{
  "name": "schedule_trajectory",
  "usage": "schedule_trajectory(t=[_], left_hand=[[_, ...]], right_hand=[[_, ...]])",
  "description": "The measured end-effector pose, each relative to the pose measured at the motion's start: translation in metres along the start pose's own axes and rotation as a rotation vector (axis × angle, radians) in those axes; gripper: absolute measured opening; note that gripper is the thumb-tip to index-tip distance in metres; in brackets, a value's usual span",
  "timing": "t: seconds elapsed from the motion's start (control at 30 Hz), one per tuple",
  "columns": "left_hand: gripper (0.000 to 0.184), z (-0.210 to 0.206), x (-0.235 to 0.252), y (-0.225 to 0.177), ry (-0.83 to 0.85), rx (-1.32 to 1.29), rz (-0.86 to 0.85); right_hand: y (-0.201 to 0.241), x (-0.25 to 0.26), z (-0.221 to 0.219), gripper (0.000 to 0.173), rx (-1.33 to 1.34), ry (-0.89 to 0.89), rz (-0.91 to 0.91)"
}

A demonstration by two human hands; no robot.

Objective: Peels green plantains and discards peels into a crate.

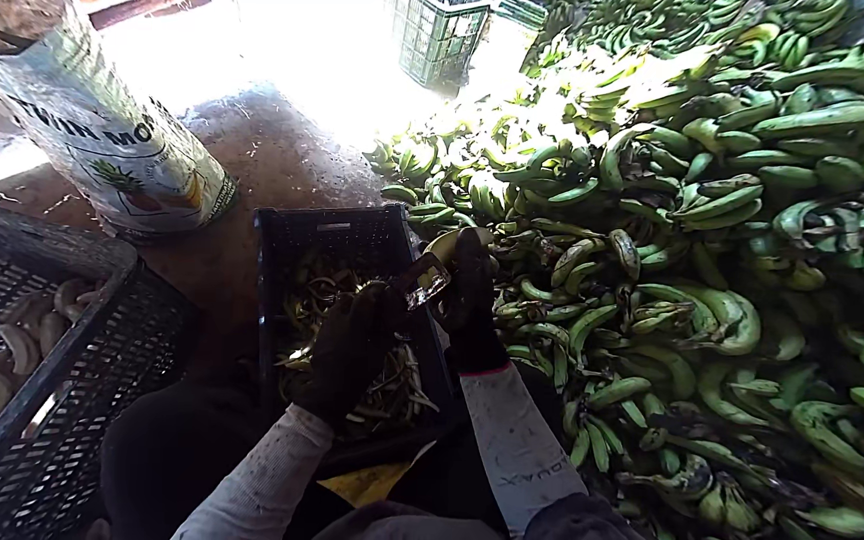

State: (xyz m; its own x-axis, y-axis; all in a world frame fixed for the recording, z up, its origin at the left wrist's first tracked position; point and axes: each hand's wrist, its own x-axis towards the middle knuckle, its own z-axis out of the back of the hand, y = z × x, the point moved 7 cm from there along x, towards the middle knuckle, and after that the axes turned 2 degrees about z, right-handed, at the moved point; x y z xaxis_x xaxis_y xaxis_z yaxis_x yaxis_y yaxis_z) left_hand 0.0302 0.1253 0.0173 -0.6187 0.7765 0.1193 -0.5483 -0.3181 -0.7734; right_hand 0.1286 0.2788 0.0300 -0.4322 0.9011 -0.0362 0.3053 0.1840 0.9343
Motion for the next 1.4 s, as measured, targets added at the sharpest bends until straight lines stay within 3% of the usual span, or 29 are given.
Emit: schedule_trajectory(t=[0.07, 0.17, 0.3, 0.37, 0.47, 0.6, 0.73, 0.9, 1.0, 1.17, 1.3, 1.4], left_hand=[[0.047, 0.008, 0.011, 0.007, 0.017, 0.040, -0.008], [0.047, 0.016, 0.030, 0.022, 0.067, 0.052, -0.087], [0.042, 0.011, 0.038, 0.035, 0.115, 0.035, -0.131], [0.040, 0.008, 0.041, 0.040, 0.124, 0.029, -0.113], [0.038, 0.008, 0.043, 0.051, 0.111, 0.035, -0.033], [0.043, 0.005, 0.032, 0.030, 0.089, 0.029, -0.071], [0.050, -0.006, 0.016, 0.006, 0.055, 0.086, -0.171], [0.056, 0.001, 0.006, -0.005, -0.123, 0.140, -0.251], [0.056, 0.004, 0.006, -0.004, -0.113, 0.169, -0.254], [0.049, 0.002, 0.019, 0.004, 0.044, 0.141, -0.119], [0.051, 0.001, 0.018, 0.010, 0.035, 0.178, -0.103], [0.047, 0.001, 0.021, 0.018, 0.074, 0.074, 0.038]], right_hand=[[-0.010, -0.001, -0.004, 0.033, -0.116, 0.251, -0.050], [-0.021, -0.013, -0.010, 0.040, -0.195, 0.692, -0.085], [-0.028, -0.028, -0.010, 0.040, -0.208, 0.789, -0.289], [-0.032, -0.039, -0.016, 0.048, -0.342, 0.825, -0.368], [-0.042, -0.033, -0.008, 0.056, -0.386, 0.774, -0.336], [-0.035, -0.004, 0.003, 0.029, 0.095, 0.507, -0.257], [-0.021, 0.005, 0.001, 0.041, 0.567, 0.254, -0.353], [-0.024, 0.012, -0.001, 0.039, 0.884, 0.240, -0.335], [-0.025, 0.008, -0.004, 0.037, 0.782, 0.237, -0.367], [-0.020, -0.007, -0.015, 0.039, 0.358, 0.496, -0.263], [-0.032, -0.003, -0.004, 0.045, 0.025, 0.384, -0.202], [-0.041, -0.011, -0.006, 0.035, -0.203, 0.517, -0.149]])
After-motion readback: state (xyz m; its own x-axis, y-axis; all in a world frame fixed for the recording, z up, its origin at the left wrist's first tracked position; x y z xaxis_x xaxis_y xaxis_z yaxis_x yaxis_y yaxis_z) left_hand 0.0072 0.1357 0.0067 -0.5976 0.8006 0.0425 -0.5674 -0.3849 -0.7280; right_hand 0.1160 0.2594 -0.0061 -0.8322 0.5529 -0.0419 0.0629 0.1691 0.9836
